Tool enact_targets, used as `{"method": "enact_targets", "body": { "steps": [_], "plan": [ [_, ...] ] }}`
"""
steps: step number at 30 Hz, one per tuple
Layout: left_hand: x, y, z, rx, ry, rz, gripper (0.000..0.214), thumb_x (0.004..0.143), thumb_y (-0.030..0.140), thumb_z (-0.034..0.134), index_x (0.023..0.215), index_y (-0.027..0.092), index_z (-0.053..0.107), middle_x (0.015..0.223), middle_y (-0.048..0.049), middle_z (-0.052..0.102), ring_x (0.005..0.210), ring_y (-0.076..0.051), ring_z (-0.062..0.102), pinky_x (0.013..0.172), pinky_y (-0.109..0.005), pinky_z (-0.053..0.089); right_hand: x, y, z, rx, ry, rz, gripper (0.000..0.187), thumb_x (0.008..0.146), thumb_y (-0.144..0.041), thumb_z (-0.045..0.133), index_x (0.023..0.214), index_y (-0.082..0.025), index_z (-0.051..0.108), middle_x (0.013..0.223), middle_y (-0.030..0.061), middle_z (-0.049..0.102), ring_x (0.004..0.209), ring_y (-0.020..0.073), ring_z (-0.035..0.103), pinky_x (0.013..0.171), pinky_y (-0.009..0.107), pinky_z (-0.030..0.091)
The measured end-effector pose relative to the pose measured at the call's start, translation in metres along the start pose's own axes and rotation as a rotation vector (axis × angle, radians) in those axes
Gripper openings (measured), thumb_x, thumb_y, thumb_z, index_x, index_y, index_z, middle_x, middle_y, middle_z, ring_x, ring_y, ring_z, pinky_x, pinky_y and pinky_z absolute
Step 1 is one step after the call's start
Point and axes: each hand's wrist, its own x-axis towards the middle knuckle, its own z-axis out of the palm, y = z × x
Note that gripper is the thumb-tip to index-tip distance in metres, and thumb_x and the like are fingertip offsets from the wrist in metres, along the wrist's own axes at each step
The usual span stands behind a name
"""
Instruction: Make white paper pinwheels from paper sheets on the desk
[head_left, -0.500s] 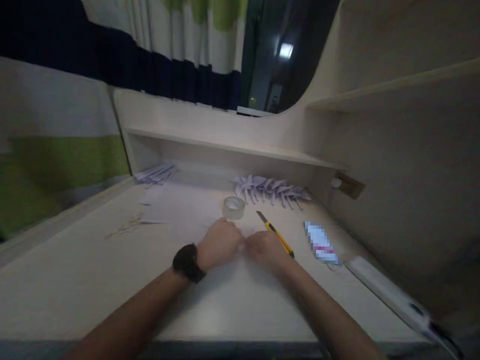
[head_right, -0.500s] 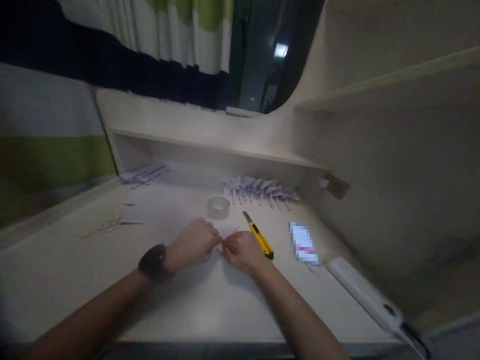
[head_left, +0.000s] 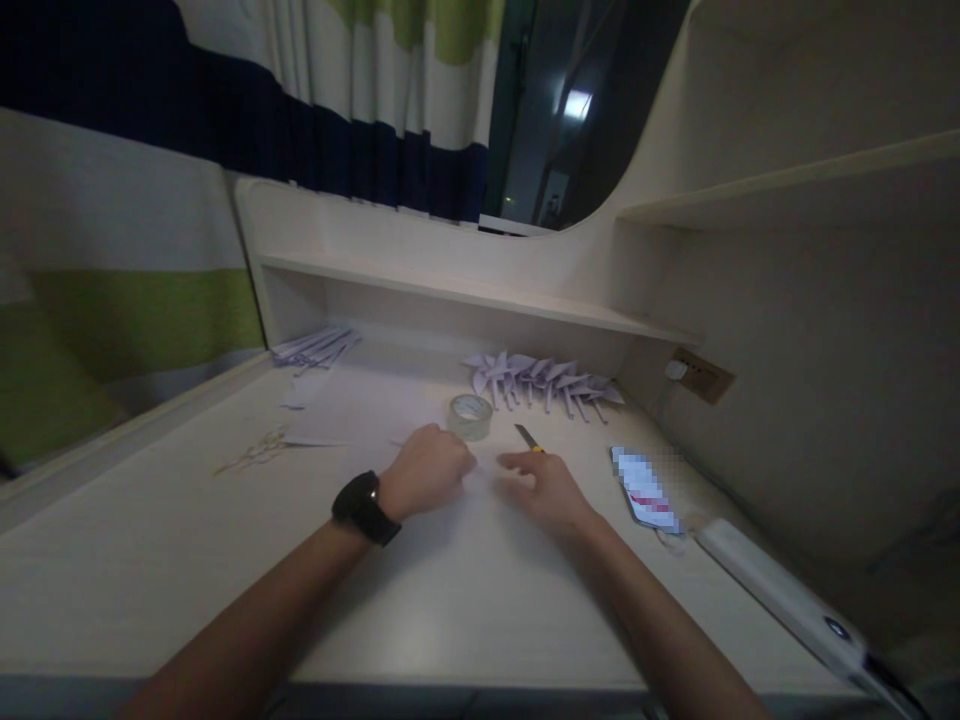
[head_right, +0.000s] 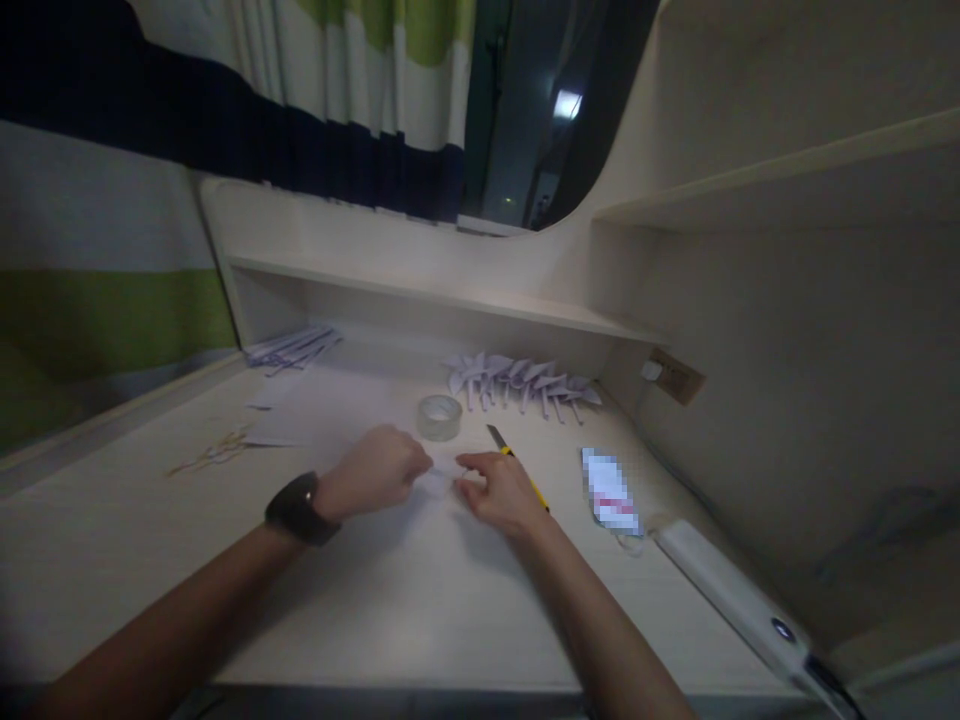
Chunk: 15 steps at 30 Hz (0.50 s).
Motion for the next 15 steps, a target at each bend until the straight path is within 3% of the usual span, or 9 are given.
{"method": "enact_targets", "body": {
  "steps": [2,6,11,15],
  "plan": [
    [0.001,0.007,0.0,-0.041,0.002,0.022,0.016,0.073,0.017,0.052,0.066,0.018,0.066,0.067,-0.0063,0.067,0.065,-0.021,0.061,0.059,-0.032,0.036,0.0,-0.006,0.008,-0.03,-0.028,-0.018,0.031,0.078,-0.034,0.061,0.103,-0.019,0.069,0.096,0.0078,0.071,0.083,0.02,0.064,0.073,0.028,0.044],
    [0.001,0.019,0.001,-0.077,-0.004,0.035,0.016,0.074,0.019,0.052,0.068,0.018,0.068,0.068,-0.0077,0.069,0.067,-0.022,0.062,0.061,-0.032,0.038,-0.001,-0.016,0.018,-0.085,-0.069,-0.011,0.021,0.083,-0.032,0.055,0.088,-0.021,0.072,0.081,0.0064,0.071,0.075,0.0185,0.063,0.066,0.026,0.041],
    [0.002,0.02,0.005,-0.073,-0.016,0.052,0.015,0.07,0.014,0.053,0.064,0.016,0.066,0.067,-0.0078,0.068,0.068,-0.022,0.062,0.064,-0.033,0.04,-0.001,-0.017,0.018,-0.091,-0.112,-0.005,0.024,0.084,-0.028,0.053,0.07,-0.018,0.07,0.067,0.0046,0.069,0.059,0.0144,0.059,0.055,0.023,0.034],
    [0.0,0.019,0.006,-0.083,-0.008,0.052,0.014,0.07,0.014,0.052,0.066,0.016,0.065,0.069,-0.0079,0.068,0.068,-0.022,0.063,0.063,-0.032,0.04,-0.001,-0.016,0.019,-0.029,-0.103,0.011,0.024,0.082,-0.025,0.053,0.066,-0.016,0.069,0.064,0.0044,0.068,0.057,0.0131,0.057,0.053,0.022,0.033]
  ]
}}
